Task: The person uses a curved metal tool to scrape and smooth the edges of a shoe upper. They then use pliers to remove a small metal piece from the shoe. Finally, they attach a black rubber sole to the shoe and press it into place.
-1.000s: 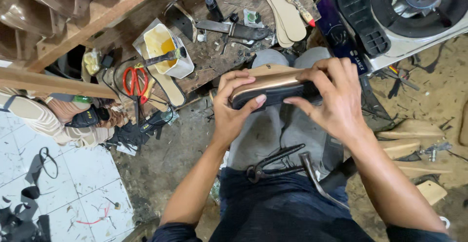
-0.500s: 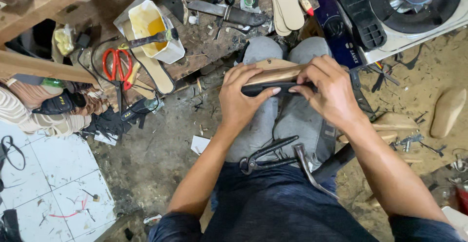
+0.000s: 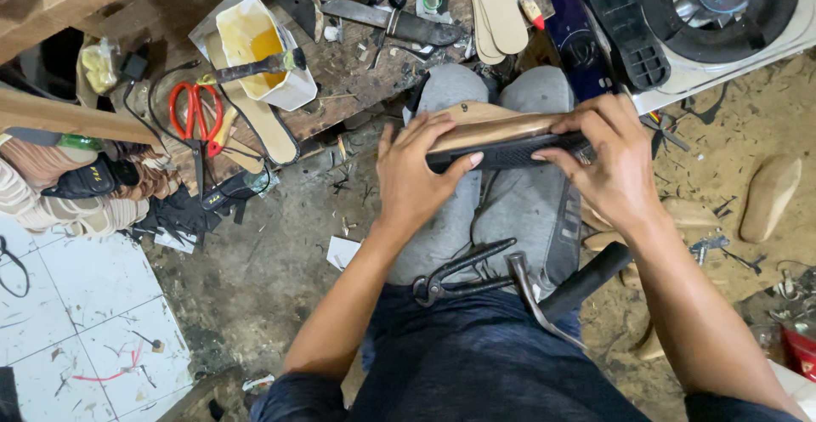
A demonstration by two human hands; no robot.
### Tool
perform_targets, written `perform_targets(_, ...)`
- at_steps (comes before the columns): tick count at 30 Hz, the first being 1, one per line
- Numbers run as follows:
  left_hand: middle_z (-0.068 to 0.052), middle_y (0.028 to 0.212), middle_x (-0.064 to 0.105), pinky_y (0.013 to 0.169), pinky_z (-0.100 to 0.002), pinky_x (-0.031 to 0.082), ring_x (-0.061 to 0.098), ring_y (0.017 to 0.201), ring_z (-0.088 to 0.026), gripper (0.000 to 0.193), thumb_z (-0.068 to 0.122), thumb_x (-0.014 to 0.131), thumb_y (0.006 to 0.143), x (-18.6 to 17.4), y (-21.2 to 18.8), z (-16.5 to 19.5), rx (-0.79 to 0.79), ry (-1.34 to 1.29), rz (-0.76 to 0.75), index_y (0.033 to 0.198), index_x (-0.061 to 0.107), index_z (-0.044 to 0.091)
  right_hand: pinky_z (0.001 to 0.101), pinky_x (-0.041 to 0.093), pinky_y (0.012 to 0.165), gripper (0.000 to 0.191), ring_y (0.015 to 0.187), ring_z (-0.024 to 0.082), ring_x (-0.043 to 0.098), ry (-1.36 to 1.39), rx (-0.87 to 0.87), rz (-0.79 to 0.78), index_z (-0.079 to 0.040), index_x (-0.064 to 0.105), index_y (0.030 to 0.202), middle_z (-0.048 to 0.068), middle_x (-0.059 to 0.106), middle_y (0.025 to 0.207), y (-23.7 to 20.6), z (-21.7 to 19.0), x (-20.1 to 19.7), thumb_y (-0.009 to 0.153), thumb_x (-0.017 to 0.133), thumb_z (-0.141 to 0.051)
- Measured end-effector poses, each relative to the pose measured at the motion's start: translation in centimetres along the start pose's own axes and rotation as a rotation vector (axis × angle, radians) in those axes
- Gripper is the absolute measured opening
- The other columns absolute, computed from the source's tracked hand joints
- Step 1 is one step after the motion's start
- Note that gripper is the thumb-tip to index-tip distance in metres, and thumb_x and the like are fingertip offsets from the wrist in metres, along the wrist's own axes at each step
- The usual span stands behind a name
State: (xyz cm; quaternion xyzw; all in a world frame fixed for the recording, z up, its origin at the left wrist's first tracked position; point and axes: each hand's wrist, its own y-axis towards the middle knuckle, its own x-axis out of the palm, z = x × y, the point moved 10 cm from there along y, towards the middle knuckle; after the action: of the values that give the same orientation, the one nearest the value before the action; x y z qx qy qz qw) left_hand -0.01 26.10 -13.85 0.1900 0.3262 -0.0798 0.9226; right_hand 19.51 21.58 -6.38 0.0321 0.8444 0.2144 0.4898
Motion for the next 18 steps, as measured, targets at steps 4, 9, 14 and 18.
perform_targets(4, -0.015, 0.132, 0.069, 0.112, -0.044, 0.047, 0.062, 0.129, -0.034, 0.055, 0.038, 0.082, 0.085, 3.5, 0.8, 3.4, 0.228, -0.159, -0.194, 0.128, 0.070, 0.004, 0.0396, 0.049, 0.084, 0.036, 0.095, 0.030, 0.061, 0.059, 0.014, -0.025, -0.004, 0.067, 0.094, 0.009, 0.065, 0.100, -1.3, 1.3, 1.0, 0.070, 0.093, -0.009)
perform_targets(9, -0.014, 0.130, 0.071, 0.110, -0.039, 0.052, 0.068, 0.125, -0.031, 0.043, 0.028, 0.079, 0.092, 5.1, 1.8, 5.1, 0.273, -0.280, -0.165, 0.127, 0.068, 0.004, 0.0396, 0.049, 0.084, 0.039, 0.097, 0.031, 0.061, 0.098, 0.035, 0.055, -0.002, 0.065, 0.094, 0.011, 0.065, 0.100, -2.1, 2.6, 0.0, 0.068, 0.093, -0.011)
perform_targets(14, -0.014, 0.126, 0.072, 0.107, -0.042, 0.052, 0.069, 0.121, -0.032, 0.042, 0.026, 0.077, 0.093, 4.7, 1.2, 6.2, 0.302, -0.222, -0.148, 0.126, 0.068, 0.002, 0.0401, 0.049, 0.086, 0.032, 0.098, 0.029, 0.063, 0.137, -0.027, 0.016, -0.003, 0.069, 0.098, 0.010, 0.067, 0.102, -2.8, 3.3, -0.8, 0.075, 0.091, -0.008)
perform_targets(18, -0.018, 0.122, 0.072, 0.099, -0.045, 0.051, 0.068, 0.115, -0.035, 0.047, 0.026, 0.078, 0.088, 5.6, 1.6, 7.6, 0.339, -0.192, -0.219, 0.126, 0.068, 0.000, 0.0374, 0.051, 0.087, 0.030, 0.098, 0.027, 0.064, 0.208, 0.030, 0.023, -0.005, 0.072, 0.099, 0.009, 0.068, 0.102, -3.2, 4.4, -0.7, 0.076, 0.091, -0.008)
